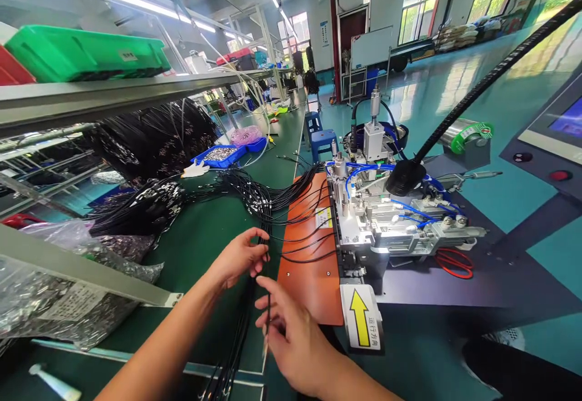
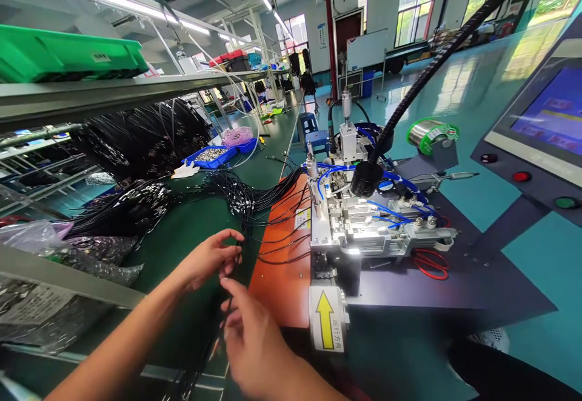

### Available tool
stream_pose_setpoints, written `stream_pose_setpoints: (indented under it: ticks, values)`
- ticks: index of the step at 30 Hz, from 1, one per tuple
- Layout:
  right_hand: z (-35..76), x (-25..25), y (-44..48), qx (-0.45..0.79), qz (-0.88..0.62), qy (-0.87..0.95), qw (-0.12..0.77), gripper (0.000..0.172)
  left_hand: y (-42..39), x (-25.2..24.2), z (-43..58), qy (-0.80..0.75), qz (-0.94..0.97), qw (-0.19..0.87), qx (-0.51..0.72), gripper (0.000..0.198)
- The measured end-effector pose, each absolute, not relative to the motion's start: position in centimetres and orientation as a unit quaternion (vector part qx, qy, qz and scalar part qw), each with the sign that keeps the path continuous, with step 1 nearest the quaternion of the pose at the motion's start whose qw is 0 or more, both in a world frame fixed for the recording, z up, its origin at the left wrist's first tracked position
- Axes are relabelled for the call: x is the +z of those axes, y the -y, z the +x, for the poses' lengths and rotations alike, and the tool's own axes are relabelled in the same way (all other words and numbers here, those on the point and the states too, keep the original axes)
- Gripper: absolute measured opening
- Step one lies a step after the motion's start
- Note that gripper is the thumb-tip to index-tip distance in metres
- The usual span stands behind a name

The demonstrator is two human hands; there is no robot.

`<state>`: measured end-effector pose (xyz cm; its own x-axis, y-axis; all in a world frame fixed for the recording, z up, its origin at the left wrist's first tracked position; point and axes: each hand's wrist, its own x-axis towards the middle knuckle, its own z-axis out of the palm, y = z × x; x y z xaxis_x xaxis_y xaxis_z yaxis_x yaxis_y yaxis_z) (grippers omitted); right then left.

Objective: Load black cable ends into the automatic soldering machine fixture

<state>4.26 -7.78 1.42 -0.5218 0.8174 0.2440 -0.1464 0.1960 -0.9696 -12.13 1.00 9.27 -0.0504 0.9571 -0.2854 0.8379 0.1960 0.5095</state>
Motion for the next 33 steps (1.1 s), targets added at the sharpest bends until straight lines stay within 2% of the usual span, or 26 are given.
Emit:
stream_pose_setpoints:
  ticks: [4, 6, 9, 11, 18, 22, 26, 29, 33]
  values:
    - [7.0, 1.9, 7.3, 0.617, -0.287, 0.58, 0.447, 0.036, 0.7, 8.8, -10.1, -0.602, 0.671, 0.407, 0.147, 0.03]
    - [8.9, 1.7, 7.1, 0.617, -0.342, 0.531, 0.47, 0.027, 1.6, 8.6, -8.5, -0.542, 0.754, 0.349, 0.128, 0.028]
    - [11.7, 1.4, 6.8, 0.606, -0.412, 0.462, 0.499, 0.028, 1.8, 8.3, -5.9, -0.47, 0.86, 0.181, 0.081, 0.026]
    - [13.3, 1.3, 6.5, 0.589, -0.449, 0.437, 0.51, 0.032, 1.1, 7.9, -4.5, -0.424, 0.892, 0.129, 0.086, 0.026]
    - [17.9, 1.2, 5.9, 0.549, -0.528, 0.411, 0.5, 0.034, -1.2, 5.5, -0.6, -0.279, 0.919, 0.232, 0.152, 0.03]
    - [19.4, 0.8, 6.0, 0.53, -0.526, 0.436, 0.503, 0.026, -0.8, 4.1, 1.0, -0.278, 0.921, 0.218, 0.166, 0.028]
    - [20.2, 0.6, 6.2, 0.498, -0.557, 0.433, 0.504, 0.03, -0.5, 3.3, 1.5, -0.298, 0.899, 0.249, 0.202, 0.024]
    - [20.9, 0.8, 6.7, 0.438, -0.587, 0.461, 0.501, 0.029, -0.5, 3.1, 1.3, -0.333, 0.869, 0.295, 0.214, 0.019]
    - [21.6, 1.3, 7.4, 0.339, -0.61, 0.529, 0.483, 0.024, -0.3, 2.8, 1.2, -0.329, 0.876, 0.29, 0.203, 0.023]
